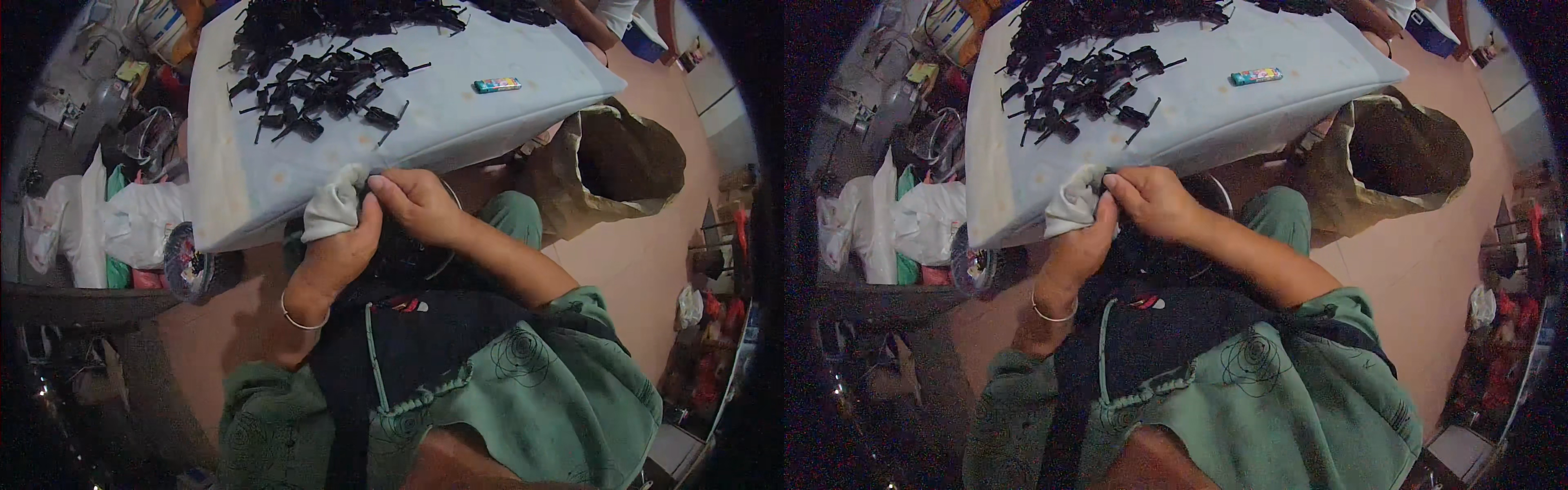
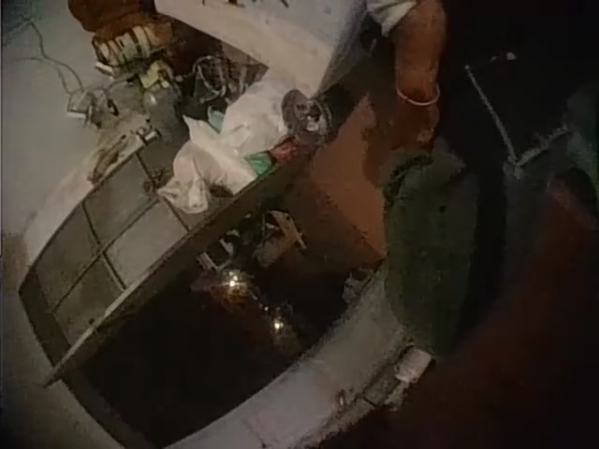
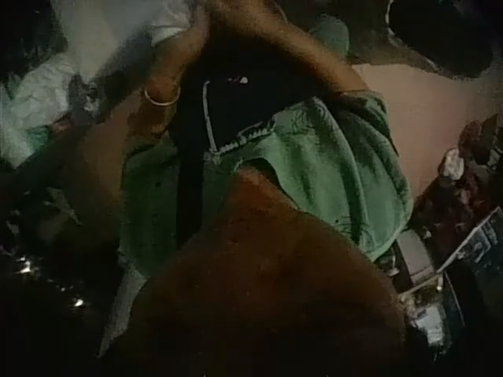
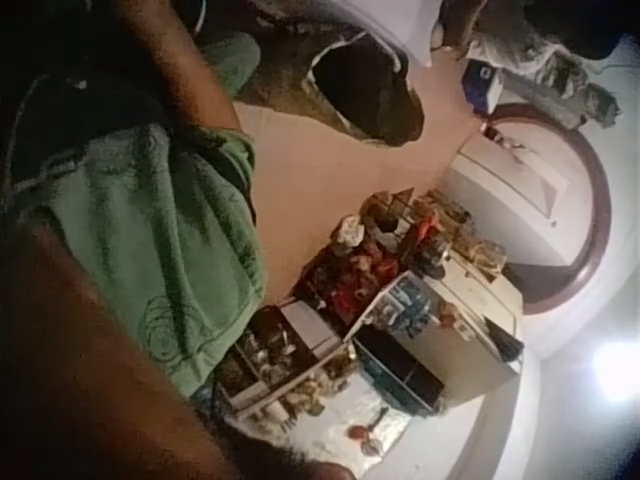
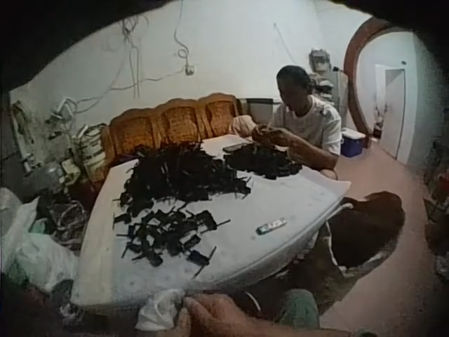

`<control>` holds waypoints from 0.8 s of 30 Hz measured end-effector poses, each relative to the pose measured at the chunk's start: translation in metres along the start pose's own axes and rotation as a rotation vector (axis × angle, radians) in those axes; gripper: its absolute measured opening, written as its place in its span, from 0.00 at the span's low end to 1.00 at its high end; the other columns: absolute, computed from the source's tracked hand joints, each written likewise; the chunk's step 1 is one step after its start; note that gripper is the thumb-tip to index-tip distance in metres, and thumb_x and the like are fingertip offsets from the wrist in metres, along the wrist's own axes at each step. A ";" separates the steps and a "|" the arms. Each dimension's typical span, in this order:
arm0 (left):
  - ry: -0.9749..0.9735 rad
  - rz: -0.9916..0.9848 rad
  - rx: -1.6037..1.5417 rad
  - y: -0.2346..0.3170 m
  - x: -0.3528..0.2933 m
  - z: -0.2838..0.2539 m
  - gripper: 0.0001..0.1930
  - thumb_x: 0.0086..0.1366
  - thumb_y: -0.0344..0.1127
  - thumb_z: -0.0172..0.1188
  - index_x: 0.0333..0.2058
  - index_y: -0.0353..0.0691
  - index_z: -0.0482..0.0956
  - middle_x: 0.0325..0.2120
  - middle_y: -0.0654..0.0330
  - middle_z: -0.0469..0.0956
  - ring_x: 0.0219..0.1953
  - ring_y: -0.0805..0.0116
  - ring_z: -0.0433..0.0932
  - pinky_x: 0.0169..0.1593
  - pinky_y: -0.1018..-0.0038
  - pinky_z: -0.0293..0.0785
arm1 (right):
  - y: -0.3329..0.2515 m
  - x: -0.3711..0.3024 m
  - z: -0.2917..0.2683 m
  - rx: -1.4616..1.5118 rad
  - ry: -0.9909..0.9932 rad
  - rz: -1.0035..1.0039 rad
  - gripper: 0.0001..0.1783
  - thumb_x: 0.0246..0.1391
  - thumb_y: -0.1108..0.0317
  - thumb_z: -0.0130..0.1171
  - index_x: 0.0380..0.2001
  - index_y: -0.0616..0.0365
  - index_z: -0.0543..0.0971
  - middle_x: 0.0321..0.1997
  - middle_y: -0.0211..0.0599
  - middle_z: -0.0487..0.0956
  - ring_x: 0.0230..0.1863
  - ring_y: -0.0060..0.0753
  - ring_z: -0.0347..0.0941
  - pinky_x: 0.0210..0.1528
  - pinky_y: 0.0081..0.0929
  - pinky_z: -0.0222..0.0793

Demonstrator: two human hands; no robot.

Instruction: Applying small white foam or cloth pieces to black plastic components and placing them into a collection bucket.

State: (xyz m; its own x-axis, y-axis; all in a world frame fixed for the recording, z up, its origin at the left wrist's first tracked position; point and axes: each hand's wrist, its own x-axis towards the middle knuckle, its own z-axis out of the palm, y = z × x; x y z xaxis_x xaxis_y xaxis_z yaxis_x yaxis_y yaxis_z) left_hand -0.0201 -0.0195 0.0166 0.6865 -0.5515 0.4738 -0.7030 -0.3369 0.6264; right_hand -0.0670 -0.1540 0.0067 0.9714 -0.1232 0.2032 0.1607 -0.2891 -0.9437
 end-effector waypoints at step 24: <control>-0.169 -0.329 -0.539 0.010 0.005 -0.011 0.13 0.55 0.27 0.44 0.41 0.35 0.64 0.25 0.61 0.65 0.23 0.76 0.63 0.27 0.79 0.63 | -0.004 0.001 -0.023 -0.048 -0.128 -0.163 0.13 0.52 0.64 0.50 0.22 0.65 0.70 0.16 0.50 0.66 0.17 0.36 0.60 0.23 0.32 0.60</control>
State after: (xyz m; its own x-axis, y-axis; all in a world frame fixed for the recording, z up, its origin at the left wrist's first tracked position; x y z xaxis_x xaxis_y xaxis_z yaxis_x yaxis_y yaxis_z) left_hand -0.0214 -0.0175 0.0321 0.7804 -0.6121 0.1279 -0.2392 -0.1032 0.9655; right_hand -0.0706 -0.1751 0.0169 0.9480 0.0499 0.3143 0.3120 -0.3402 -0.8871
